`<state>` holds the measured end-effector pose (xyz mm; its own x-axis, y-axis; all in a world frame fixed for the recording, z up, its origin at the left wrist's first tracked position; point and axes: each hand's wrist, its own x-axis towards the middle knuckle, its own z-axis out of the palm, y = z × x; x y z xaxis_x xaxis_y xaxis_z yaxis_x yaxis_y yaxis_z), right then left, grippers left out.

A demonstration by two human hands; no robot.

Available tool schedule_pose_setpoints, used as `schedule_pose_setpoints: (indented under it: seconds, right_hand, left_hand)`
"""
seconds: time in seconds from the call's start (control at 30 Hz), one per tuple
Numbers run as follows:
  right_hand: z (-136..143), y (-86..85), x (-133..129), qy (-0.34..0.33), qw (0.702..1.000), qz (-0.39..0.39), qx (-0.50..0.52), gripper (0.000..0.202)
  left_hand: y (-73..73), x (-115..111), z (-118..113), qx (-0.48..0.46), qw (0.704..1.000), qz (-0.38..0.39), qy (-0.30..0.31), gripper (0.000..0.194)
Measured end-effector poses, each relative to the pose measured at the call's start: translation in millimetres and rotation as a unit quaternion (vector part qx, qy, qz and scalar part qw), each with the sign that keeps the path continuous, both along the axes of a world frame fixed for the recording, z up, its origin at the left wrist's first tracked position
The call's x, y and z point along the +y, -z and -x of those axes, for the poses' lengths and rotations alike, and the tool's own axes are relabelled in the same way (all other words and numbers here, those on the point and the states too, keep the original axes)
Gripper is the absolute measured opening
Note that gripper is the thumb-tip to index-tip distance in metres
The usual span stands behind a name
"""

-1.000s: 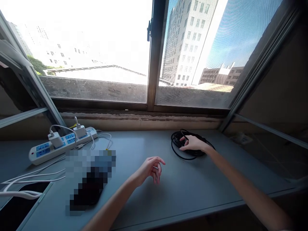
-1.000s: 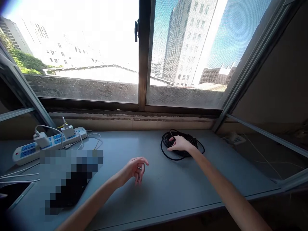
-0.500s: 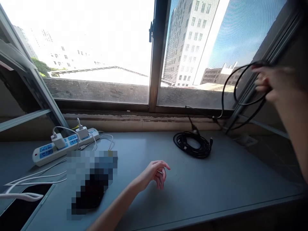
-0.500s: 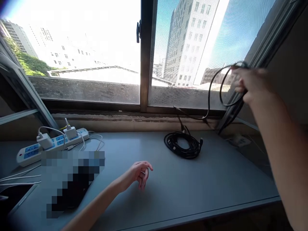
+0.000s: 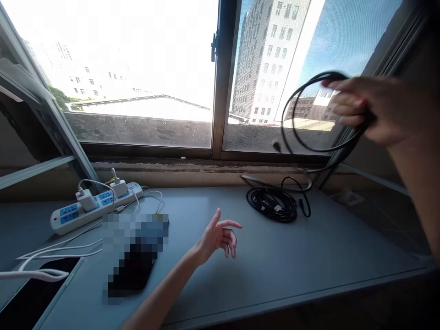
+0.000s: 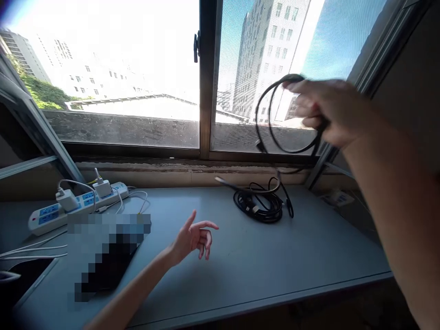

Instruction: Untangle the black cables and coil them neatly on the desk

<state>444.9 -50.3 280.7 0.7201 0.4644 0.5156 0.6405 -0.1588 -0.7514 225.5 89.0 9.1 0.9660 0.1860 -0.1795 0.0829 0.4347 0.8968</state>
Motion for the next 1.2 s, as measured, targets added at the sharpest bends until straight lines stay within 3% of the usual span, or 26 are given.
schedule_pose_setpoints:
  seconds: [0.03,0.1,0.17,0.27,0.37,0.47,0.57,0.7,0.77,0.9,0.97,1.07,1.2]
  right_hand:
    - [9,12.3,7,-0.115,0.990,-0.017,0.080,0.023]
    - [20,39.1,23,-0.205,0.964,-0.041,0.166,0.018]
    - [27,66.8,41,-0.243,0.946,-0.030,0.213,0.024]
    - [37,103.6,68,-0.285,0.932,0.011,0.222,0.029]
    - [49,126.6,86,-0.292,0.937,0.041,0.188,0.039]
    - [56,132.2,90,-0.298,0.939,0.035,0.168,0.048]
    - [54,128.3,91,-0.284,0.937,-0.037,0.199,0.053]
    - [43,129.7,96,-0.246,0.914,-0.151,0.284,0.055]
    - [38,135.0,99,-0.239,0.903,-0.179,0.309,0.053]
    - [35,144.1,97,-0.279,0.918,-0.119,0.254,0.051]
    - [36,145.5,94,-0.310,0.923,-0.072,0.217,0.052]
    - [36,145.5,91,-0.326,0.926,-0.005,0.191,0.051]
    - [29,145.3,86,-0.299,0.937,0.014,0.178,0.045]
  left_hand:
    - [-2.1,3,2,-0.014,1.000,0.015,-0.006,0.089]
    - [-6.7,11,7,-0.036,0.998,0.040,-0.033,0.100]
    - [-10.4,20,12,-0.038,0.995,0.052,-0.079,0.097]
    - [-11.9,35,16,-0.040,0.982,0.070,-0.172,0.076]
    - [-10.7,49,19,-0.029,0.960,0.115,-0.255,0.051]
    - [-9.7,55,22,-0.011,0.944,0.135,-0.302,0.028]
    - [-8.4,53,22,-0.004,0.944,0.131,-0.303,0.023]
    - [-4.5,43,18,-0.011,0.964,0.102,-0.244,0.025]
    - [-4.0,39,17,-0.015,0.968,0.130,-0.215,0.030]
    - [-11.6,42,20,-0.038,0.932,0.241,-0.268,0.047]
    - [-17.4,45,23,-0.036,0.930,0.259,-0.260,0.059]
    - [-20.7,47,24,-0.009,0.943,0.224,-0.245,0.062]
    - [-13.3,42,21,-0.003,0.933,0.120,-0.338,0.042]
